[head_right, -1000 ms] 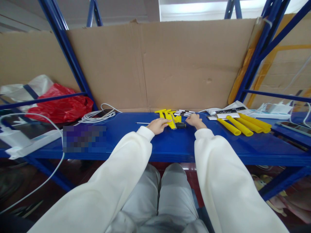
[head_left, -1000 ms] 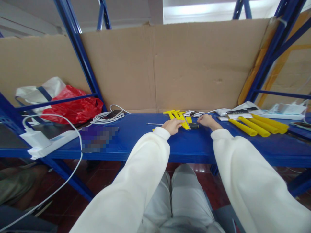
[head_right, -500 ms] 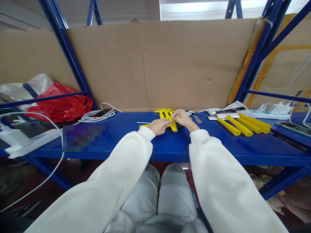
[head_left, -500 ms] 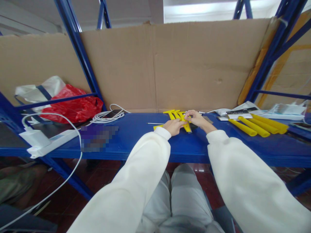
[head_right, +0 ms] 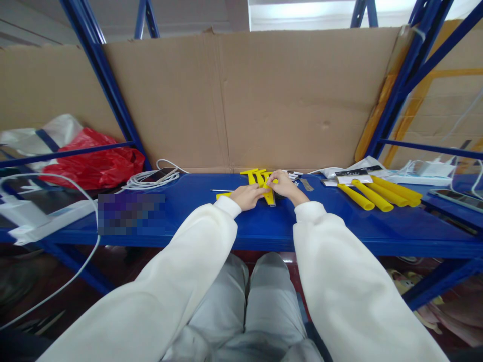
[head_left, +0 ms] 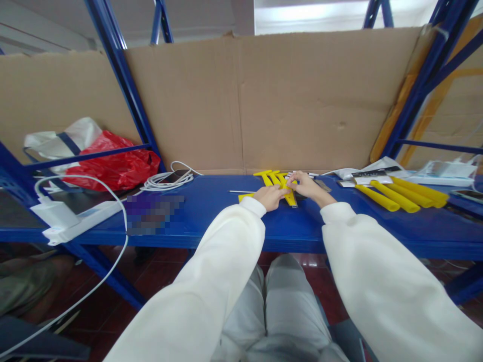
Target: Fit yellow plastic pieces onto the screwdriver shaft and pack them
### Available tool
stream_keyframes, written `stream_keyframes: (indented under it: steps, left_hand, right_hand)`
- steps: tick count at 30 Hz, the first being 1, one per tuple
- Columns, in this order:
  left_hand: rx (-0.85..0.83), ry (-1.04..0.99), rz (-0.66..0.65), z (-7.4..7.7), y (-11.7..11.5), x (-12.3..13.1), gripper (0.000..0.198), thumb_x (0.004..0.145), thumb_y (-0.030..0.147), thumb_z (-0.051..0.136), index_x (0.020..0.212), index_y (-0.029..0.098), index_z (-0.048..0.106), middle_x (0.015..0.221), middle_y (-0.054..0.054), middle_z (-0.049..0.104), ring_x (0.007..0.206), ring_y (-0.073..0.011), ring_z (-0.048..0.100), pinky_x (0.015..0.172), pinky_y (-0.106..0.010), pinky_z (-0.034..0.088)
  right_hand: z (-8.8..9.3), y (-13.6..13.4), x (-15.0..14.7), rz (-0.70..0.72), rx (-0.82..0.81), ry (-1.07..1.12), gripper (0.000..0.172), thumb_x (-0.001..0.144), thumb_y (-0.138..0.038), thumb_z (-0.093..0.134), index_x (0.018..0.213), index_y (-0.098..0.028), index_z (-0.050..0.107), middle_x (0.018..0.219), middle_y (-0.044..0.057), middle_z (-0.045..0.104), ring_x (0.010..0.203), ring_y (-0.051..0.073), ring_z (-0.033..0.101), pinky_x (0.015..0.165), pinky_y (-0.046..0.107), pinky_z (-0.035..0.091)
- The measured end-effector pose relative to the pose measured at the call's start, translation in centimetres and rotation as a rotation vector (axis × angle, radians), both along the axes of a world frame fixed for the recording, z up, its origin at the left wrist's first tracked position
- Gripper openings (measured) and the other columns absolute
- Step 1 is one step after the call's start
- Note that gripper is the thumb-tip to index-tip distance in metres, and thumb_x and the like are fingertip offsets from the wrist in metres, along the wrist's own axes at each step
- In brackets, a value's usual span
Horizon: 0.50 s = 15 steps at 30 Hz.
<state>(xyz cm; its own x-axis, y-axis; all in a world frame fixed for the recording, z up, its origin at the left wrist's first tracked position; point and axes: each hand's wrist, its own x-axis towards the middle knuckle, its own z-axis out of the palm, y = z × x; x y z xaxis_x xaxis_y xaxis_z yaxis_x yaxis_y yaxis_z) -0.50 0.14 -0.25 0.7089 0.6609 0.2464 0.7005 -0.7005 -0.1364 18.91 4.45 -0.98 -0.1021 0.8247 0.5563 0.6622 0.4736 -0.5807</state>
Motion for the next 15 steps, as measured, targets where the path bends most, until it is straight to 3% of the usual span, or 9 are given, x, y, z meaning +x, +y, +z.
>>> stream_keyframes:
  steps: [11,15]
  left_hand:
    - [0.023,0.018,0.045,0.1,0.0,0.1,0.049,0.105,0.022,0.037,0.151,0.027,0.053,0.125,-0.014,0.068,0.118,-0.0272,0.068,0.096,-0.036,0.053]
    - [0.022,0.002,0.055,0.1,0.0,0.1,0.048,0.105,0.023,0.038,0.15,0.028,0.055,0.125,-0.013,0.068,0.118,-0.0265,0.068,0.097,-0.035,0.053]
  right_hand:
    - [-0.6,-0.5,-2.0,-0.221,-0.104,0.163,0.016,0.072,-0.014,0.063,0.058,-0.021,0.059,0.075,0.003,0.069,0.091,0.025,0.067,0.094,0.038,0.051]
    - [-1.5,0.4,-2.0,-0.264,-0.096,0.272,0.007,0.071,-0.017,0.066,0.07,-0.021,0.061,0.085,0.003,0.07,0.097,0.024,0.066,0.096,0.039,0.05]
